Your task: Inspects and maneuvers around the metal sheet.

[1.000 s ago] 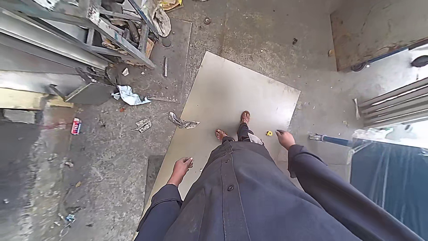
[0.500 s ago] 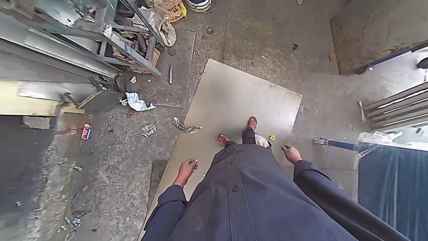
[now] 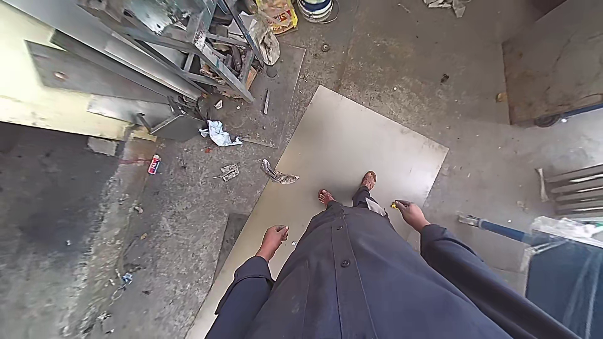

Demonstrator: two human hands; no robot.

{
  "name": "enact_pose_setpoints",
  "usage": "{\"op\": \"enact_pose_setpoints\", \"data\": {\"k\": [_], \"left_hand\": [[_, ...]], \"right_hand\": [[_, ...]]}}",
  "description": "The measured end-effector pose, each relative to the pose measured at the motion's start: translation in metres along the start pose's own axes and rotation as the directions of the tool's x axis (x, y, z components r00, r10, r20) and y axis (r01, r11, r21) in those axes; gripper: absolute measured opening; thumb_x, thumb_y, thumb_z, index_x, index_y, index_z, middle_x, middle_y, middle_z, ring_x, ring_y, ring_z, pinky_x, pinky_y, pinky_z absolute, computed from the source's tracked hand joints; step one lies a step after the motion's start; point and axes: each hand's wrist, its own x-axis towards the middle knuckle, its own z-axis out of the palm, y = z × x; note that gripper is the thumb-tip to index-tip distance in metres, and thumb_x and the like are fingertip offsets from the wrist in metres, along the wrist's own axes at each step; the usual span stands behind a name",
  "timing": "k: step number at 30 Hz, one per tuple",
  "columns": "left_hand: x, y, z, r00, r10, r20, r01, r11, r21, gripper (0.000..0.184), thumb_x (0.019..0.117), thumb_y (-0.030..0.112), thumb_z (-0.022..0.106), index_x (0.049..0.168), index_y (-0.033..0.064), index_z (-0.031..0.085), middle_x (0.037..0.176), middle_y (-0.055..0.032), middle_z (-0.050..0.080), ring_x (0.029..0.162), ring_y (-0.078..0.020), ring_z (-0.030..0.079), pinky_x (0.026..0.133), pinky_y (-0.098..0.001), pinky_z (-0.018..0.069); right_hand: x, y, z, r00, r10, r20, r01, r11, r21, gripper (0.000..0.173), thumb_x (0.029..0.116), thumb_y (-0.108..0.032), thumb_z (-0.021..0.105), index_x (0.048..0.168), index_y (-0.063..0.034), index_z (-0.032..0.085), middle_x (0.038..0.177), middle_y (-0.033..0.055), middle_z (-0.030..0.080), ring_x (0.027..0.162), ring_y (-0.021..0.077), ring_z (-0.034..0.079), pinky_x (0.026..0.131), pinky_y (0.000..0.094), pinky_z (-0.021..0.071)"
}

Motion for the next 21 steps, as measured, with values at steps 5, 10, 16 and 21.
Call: {"op": "enact_pose_setpoints", "data": {"k": [5, 10, 16, 21], "left_hand": [[0.009, -0.004, -0.010, 1.000, -0.002, -0.012, 0.002, 0.998, -0.063, 0.035, 0.1086, 0.024, 0.056, 0.129, -0.0031, 0.063, 0.118, -0.0210, 0.069, 0.102, -0.0264, 0.069, 0.092, -0.0440, 0.0553], [0.017, -0.005, -0.016, 1.000, 0.018, -0.020, -0.020, 0.996, -0.083, 0.035, 0.1083, 0.026, 0.056, 0.128, -0.0027, 0.063, 0.117, -0.0203, 0.070, 0.101, -0.0259, 0.070, 0.091, -0.0437, 0.0568], [0.014, -0.004, -0.020, 0.999, 0.016, -0.050, -0.023, 0.990, -0.140, 0.035, 0.1084, 0.026, 0.056, 0.129, -0.0026, 0.064, 0.118, -0.0208, 0.070, 0.102, -0.0266, 0.070, 0.091, -0.0450, 0.0556], [0.008, -0.010, -0.017, 0.996, -0.007, -0.090, -0.013, 0.975, -0.222, 0.034, 0.1081, 0.024, 0.057, 0.126, -0.0040, 0.064, 0.114, -0.0206, 0.070, 0.099, -0.0258, 0.070, 0.091, -0.0443, 0.0557]], "right_hand": [[-0.003, 0.022, 0.012, 0.999, 0.051, 0.019, -0.049, 0.996, -0.078, 0.046, 0.1100, -0.043, 0.045, 0.132, -0.0115, 0.069, 0.126, 0.0167, 0.071, 0.123, 0.0346, 0.064, 0.107, 0.0575, 0.0443], [-0.001, 0.015, 0.017, 0.998, 0.051, 0.026, -0.048, 0.992, -0.121, 0.046, 0.1098, -0.044, 0.044, 0.132, -0.0131, 0.070, 0.127, 0.0160, 0.071, 0.124, 0.0352, 0.064, 0.108, 0.0586, 0.0441], [0.001, -0.042, 0.001, 0.998, -0.031, 0.047, 0.039, 0.981, -0.192, 0.045, 0.1101, -0.043, 0.044, 0.135, -0.0147, 0.068, 0.135, 0.0169, 0.068, 0.131, 0.0354, 0.060, 0.112, 0.0592, 0.0416], [0.029, -0.076, -0.025, 0.993, -0.101, 0.067, 0.114, 0.966, -0.234, 0.045, 0.1103, -0.042, 0.044, 0.135, -0.0139, 0.068, 0.133, 0.0147, 0.069, 0.129, 0.0327, 0.061, 0.111, 0.0570, 0.0420]]}}
